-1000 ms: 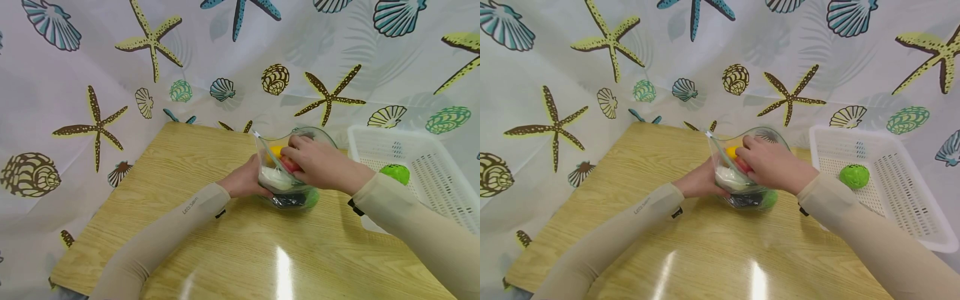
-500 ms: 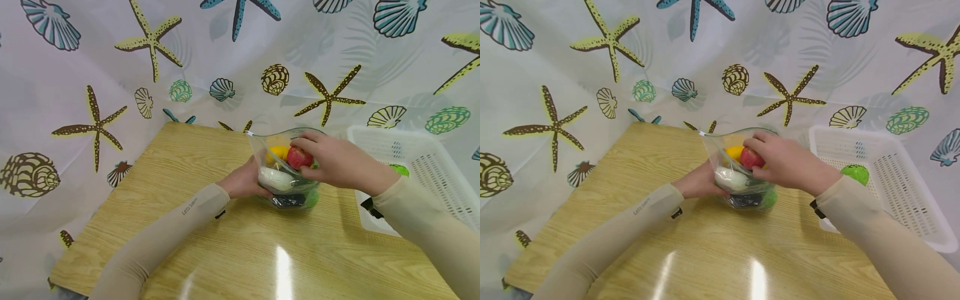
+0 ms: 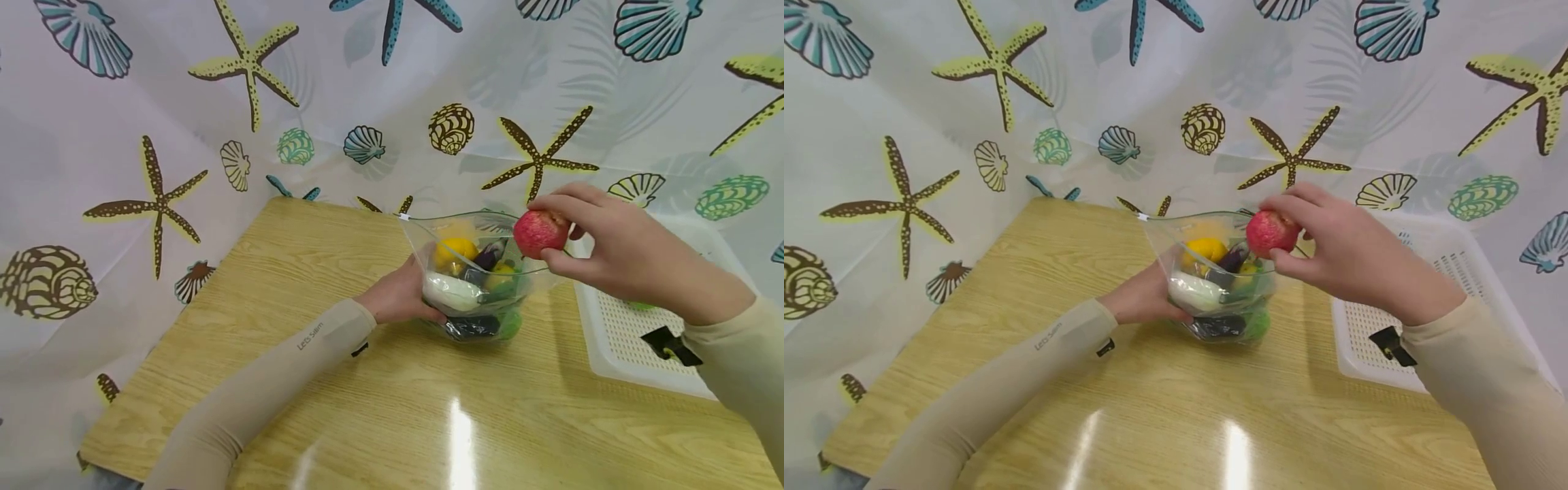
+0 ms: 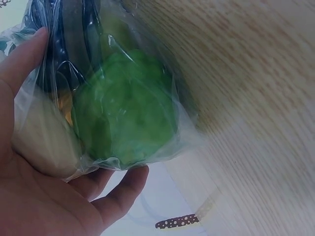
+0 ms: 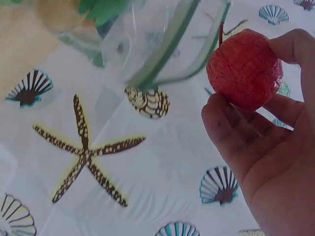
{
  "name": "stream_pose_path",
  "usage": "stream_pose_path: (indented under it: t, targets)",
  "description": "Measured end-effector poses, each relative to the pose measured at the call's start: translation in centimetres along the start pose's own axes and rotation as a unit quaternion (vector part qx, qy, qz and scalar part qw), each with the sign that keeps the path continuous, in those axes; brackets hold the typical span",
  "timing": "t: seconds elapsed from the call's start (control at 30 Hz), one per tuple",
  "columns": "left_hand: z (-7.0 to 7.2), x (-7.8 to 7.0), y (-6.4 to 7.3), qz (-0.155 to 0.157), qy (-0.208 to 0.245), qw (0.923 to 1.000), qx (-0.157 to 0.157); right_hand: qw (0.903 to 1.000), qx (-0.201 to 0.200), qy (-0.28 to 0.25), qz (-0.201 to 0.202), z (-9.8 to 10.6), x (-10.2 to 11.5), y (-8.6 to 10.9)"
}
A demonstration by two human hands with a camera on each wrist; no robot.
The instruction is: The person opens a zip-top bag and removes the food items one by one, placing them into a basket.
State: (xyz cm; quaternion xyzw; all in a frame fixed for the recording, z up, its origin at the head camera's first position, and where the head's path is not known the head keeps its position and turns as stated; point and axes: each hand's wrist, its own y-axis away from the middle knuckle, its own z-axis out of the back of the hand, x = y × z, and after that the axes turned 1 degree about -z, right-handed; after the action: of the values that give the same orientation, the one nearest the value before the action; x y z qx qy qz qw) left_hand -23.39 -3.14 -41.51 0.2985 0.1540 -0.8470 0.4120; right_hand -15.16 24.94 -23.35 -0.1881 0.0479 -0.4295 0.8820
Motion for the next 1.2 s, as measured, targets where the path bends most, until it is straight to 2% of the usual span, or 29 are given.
stream_pose_path:
  t: [0.1,0.23,0.37,0.43,0.57,0.73,0.87,1.0,1.2]
  targets:
    - [0.1,0.1,0.1,0.000,0.001,1.0000,-0.004,0.9998,-0.017,0.001,-0.010,0.8,-1.2,0.9]
    - [0.3,0.3,0.2,0.012,0.006,0.9999,-0.009,0.9986,-0.004,0.000,-0.053,1.5,-3.0,2.0]
    - [0.3,0.4,0.3,0.019,0.016,0.9997,-0.005,0.9924,0.038,0.017,-0.116,1.2,-5.4,3.5]
    - [0.3,0.4,0.3,0.020,0.020,0.9996,-0.003,0.9859,0.069,0.025,-0.151,0.8,-6.6,4.4]
    - [0.3,0.2,0.3,0.024,0.015,0.9996,0.000,0.9708,0.141,0.037,-0.191,-0.5,-9.1,5.9]
    - [0.3,0.0,0.1,0.024,0.017,0.9996,0.002,0.9535,0.234,0.035,-0.187,-2.8,-11.7,8.1]
    - [0.1,0.0,0.0,0.019,0.024,0.9995,0.003,0.9406,0.286,0.017,-0.182,-4.7,-12.9,10.2]
    - [0.1,-0.1,-0.2,0.010,0.023,0.9997,0.001,0.9293,0.313,0.007,-0.196,-5.7,-13.7,11.8]
    - [-0.2,-0.2,-0.4,-0.001,0.028,0.9996,0.002,0.9176,0.342,0.003,-0.202,-6.4,-15.1,13.0]
